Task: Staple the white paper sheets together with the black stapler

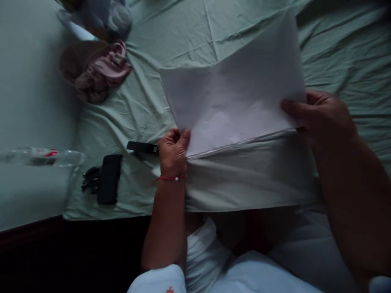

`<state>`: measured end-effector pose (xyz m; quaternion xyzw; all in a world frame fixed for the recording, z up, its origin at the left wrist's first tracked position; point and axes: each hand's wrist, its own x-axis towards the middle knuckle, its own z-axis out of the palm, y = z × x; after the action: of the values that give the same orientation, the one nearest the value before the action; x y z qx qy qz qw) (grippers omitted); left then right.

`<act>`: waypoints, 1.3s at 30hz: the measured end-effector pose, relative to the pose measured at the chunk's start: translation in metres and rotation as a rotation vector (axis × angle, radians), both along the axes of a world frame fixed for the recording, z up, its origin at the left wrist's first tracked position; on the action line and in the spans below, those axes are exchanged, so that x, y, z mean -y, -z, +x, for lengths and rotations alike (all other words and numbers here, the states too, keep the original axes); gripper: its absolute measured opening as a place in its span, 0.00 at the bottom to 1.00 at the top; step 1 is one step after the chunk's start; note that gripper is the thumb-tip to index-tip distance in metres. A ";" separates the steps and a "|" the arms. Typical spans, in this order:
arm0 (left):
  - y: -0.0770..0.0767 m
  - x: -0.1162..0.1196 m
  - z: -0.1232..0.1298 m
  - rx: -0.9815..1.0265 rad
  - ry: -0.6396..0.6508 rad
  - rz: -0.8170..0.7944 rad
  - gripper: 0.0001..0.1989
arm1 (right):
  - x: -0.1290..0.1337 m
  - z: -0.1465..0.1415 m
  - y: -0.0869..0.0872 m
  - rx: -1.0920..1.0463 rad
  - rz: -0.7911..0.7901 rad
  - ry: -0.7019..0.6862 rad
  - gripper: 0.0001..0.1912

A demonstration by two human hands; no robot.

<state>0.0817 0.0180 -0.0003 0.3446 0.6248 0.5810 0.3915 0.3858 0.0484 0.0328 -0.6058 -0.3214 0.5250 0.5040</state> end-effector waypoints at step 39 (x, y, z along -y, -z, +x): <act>-0.012 0.004 0.009 0.208 0.176 -0.103 0.25 | -0.020 0.005 0.017 -0.040 0.195 0.256 0.09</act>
<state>0.0904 0.0136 0.0118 0.3154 0.5774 0.5442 0.5206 0.3912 0.0687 0.0155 -0.5796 -0.2809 0.4347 0.6294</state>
